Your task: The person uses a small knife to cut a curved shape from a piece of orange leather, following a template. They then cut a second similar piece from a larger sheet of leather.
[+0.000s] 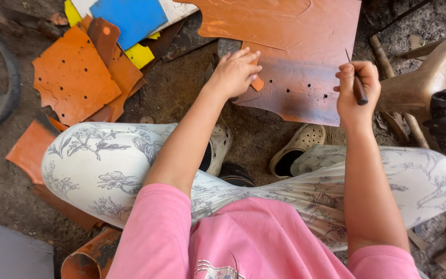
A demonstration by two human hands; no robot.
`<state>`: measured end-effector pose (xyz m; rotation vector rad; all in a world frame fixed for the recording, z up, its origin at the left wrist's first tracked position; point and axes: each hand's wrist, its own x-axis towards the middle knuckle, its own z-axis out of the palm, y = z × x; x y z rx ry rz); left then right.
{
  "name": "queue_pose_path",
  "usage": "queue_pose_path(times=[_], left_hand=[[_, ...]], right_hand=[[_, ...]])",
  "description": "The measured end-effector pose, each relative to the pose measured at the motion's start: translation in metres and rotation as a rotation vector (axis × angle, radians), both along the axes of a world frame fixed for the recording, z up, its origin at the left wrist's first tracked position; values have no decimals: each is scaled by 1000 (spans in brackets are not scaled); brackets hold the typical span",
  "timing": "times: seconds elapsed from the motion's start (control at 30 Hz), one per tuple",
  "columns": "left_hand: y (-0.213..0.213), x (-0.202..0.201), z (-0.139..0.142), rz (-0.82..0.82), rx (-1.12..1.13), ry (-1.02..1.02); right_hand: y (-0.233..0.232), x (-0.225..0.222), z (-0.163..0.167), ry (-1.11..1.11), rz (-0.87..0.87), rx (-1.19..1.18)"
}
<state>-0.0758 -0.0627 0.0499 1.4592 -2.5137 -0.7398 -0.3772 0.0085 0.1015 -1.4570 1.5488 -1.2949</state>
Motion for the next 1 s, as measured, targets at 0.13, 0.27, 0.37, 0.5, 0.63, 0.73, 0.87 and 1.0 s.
queue_pose_path(times=[0.13,0.27,0.37,0.5,0.63,0.73,0.87,1.0], left_hand=[[27,13,12,-70,49,-71],[70,8,11,-65,-256,-52],[95,-2,-2,32,-337,-1],[112,-25,-27,181,-382,-5],[123,-33,-35,195,-626,-136],[139,-25,-27,168,-637,-16],[141,-13,-9,137,-657,161],[124,-15,3,164,-582,324]], right_hand=[[17,1,1,-8,-22,-24],[32,-1,-2,150,-24,-75],[37,-1,-5,341,-19,-165],[38,19,-8,433,120,-277],[44,63,-9,696,329,-186],[58,83,-8,879,469,-441],[67,86,-14,766,516,-385],[51,53,-19,543,357,-291]])
